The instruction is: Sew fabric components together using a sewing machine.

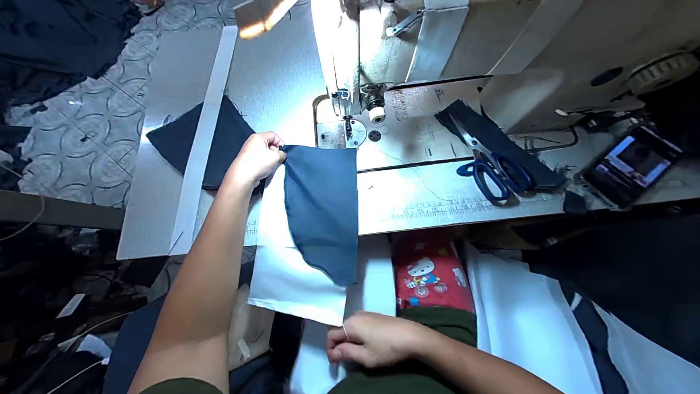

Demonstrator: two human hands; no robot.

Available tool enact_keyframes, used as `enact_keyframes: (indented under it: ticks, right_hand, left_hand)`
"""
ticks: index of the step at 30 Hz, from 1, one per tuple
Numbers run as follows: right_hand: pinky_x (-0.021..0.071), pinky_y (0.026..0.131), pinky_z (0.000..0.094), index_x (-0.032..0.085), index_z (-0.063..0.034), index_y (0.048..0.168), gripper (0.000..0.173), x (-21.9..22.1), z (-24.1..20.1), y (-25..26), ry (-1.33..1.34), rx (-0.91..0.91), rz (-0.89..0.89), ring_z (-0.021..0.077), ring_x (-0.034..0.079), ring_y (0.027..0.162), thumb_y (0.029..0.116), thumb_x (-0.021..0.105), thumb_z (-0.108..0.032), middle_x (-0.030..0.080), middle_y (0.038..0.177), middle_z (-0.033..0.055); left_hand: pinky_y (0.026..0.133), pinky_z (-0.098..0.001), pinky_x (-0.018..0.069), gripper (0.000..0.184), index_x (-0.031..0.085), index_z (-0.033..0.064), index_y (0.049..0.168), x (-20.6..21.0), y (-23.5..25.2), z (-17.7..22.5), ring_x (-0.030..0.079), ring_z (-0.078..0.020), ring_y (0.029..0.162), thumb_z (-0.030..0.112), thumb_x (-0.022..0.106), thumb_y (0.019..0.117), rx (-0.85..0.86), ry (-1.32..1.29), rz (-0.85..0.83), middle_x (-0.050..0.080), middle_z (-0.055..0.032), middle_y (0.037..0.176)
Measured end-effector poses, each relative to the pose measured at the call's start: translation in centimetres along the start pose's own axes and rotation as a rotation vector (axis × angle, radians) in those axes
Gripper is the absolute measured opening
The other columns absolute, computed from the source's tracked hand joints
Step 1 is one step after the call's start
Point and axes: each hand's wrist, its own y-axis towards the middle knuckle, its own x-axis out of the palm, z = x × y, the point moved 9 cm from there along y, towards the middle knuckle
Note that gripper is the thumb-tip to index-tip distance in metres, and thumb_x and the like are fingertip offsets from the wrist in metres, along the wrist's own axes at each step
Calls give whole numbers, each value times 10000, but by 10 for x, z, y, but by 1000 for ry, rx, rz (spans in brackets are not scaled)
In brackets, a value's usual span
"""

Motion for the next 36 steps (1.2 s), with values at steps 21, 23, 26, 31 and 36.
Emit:
enact_keyframes:
  ticks: [21,23,26,31,36]
  right_hand:
    - [576,732,501,720,46,1022,171,-161,-20,-126,-540,371,1276,311,715,796,976,625,-88,719,905,184]
    - [585,809,513,701,66,1111,192,-184,-38,-104,-678,213,1343,368,710,952,954,624,-13,697,1078,233]
    - [430,1133,528,612,18,1366,368,-210,-27,-36,-680,111,1146,383,516,1381,1007,563,-47,549,1471,219]
    - [328,1142,661,558,-98,1473,517,-219,4,-4,-906,155,929,359,391,1491,1030,509,-360,475,1579,118]
    - [245,1156,702,484,-123,1538,766,-240,14,-33,-970,119,795,365,309,1534,978,420,-642,389,1639,103]
  left_hand:
    - [685,-286,469,140,624,-30,1052,50,-17,35,517,-95,690,-8,681,927,156,-214,-43,567,-49,791]
    - [689,-297,472,181,625,-31,1101,58,-16,41,521,-105,696,1,686,933,162,-223,-36,579,-59,811]
    - [723,-341,498,273,609,-24,1178,56,-16,46,571,-154,760,23,707,927,188,-187,35,618,-97,898]
    - [1020,-557,478,401,701,-15,1174,48,-109,99,656,-364,1138,290,699,915,968,270,238,704,-207,1172]
    - [863,-502,560,135,724,50,910,97,-159,86,701,-270,828,-14,605,914,1280,391,-76,679,-98,821]
